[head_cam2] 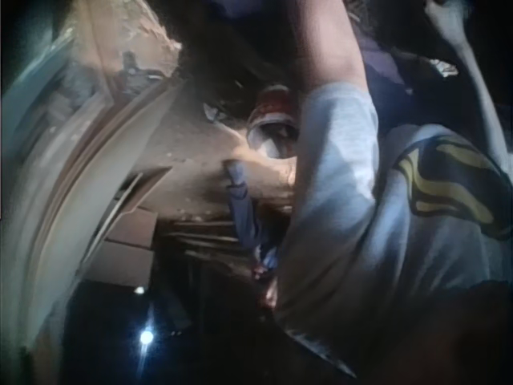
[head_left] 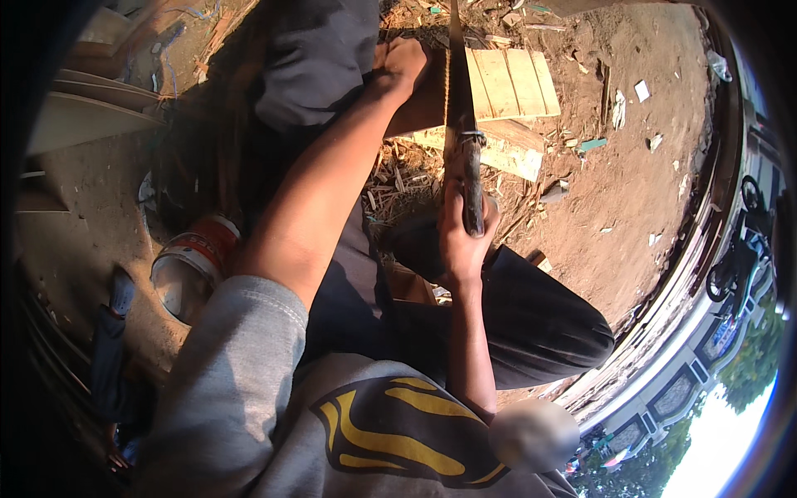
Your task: The person sits on the ground and uses a hand saw to cut a piece of wood placed on a cardboard box. The person holds the wood with the left hand and saws with the right hand throughout the clip.
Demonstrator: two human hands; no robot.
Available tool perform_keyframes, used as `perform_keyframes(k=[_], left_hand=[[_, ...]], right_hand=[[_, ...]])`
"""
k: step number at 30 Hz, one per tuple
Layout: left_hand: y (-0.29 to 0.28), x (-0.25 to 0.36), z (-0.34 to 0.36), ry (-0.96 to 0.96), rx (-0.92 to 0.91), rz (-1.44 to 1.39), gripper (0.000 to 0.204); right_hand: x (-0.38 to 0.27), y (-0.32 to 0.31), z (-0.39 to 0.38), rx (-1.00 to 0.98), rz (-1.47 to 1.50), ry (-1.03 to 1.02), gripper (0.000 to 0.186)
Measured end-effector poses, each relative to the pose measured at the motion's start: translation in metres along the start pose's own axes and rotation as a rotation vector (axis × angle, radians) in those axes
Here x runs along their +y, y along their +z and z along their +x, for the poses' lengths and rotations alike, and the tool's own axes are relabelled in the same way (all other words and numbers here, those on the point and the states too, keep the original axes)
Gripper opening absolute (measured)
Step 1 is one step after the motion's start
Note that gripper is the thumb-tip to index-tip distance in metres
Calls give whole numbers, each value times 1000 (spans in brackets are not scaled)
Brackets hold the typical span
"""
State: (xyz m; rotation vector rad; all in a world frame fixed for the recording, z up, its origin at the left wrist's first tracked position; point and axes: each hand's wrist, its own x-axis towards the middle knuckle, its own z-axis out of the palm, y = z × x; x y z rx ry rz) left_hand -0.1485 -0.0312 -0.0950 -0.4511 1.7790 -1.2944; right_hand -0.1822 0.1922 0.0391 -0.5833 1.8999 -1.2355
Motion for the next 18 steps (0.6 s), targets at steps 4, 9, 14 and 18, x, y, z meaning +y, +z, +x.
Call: perform_keyframes(k=[4, 9, 14, 18], left_hand=[[16, 23, 11, -195, 112, -170, 24], [-9, -15, -18, -126, 2, 12, 35], [-11, -8, -18, -98, -30, -65, 33], [29, 63, 25, -578, 730, -1056, 16]], right_hand=[[7, -28, -60, -28, -150, -90, 19], [0, 6, 14, -25, -44, -41, 10], [-8, 4, 18, 22, 30, 160, 16], [23, -37, -58, -34, -136, -55, 16]])
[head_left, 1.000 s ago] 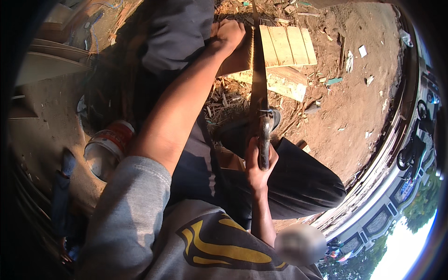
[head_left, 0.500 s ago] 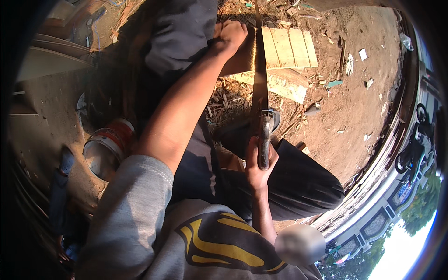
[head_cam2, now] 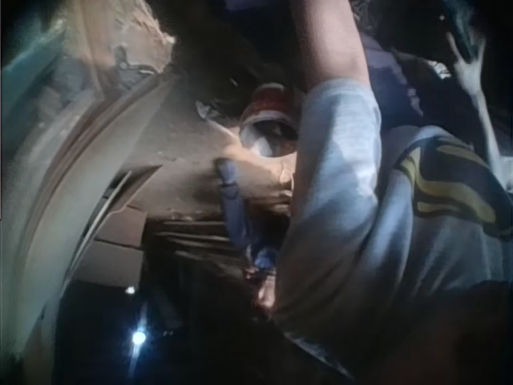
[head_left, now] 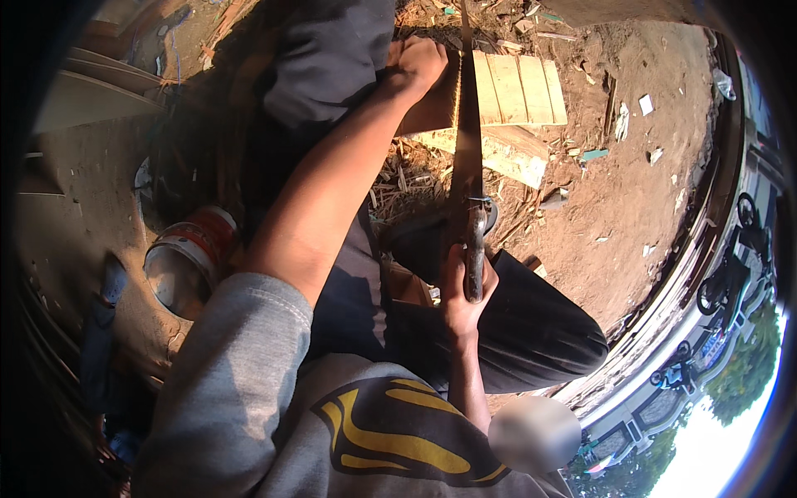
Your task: The person sits on the ground and uses a hand saw to cut a piece of wood placed on a cardboard box. The person holds the wood with the left hand and saws with the right hand throughout the clip.
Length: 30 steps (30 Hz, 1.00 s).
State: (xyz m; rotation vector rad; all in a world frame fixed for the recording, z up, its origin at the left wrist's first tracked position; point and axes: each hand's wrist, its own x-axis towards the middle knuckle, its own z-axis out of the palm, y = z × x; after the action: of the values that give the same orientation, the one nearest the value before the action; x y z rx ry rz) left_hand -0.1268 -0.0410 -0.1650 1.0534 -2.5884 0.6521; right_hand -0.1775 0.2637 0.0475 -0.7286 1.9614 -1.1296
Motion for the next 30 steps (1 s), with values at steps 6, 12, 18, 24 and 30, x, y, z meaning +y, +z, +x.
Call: perform_keyframes(k=[6, 12, 18, 24, 30], left_hand=[[-64, 20, 48, 493, -936, 868, 14], [24, 27, 18, 232, -544, 1004, 29], [1, 28, 20, 617, -772, 1634, 12], [-52, 3, 24, 669, -430, 1580, 25], [-28, -4, 18, 640, -577, 1140, 12]], right_hand=[[-23, 29, 77, 38, 119, 65, 14], [-16, 27, 39, -39, 40, -15, 10], [-7, 11, 6, 2, 91, 121, 14], [-27, 44, 92, 41, 94, -50, 13], [-4, 3, -18, -45, -108, -68, 9]])
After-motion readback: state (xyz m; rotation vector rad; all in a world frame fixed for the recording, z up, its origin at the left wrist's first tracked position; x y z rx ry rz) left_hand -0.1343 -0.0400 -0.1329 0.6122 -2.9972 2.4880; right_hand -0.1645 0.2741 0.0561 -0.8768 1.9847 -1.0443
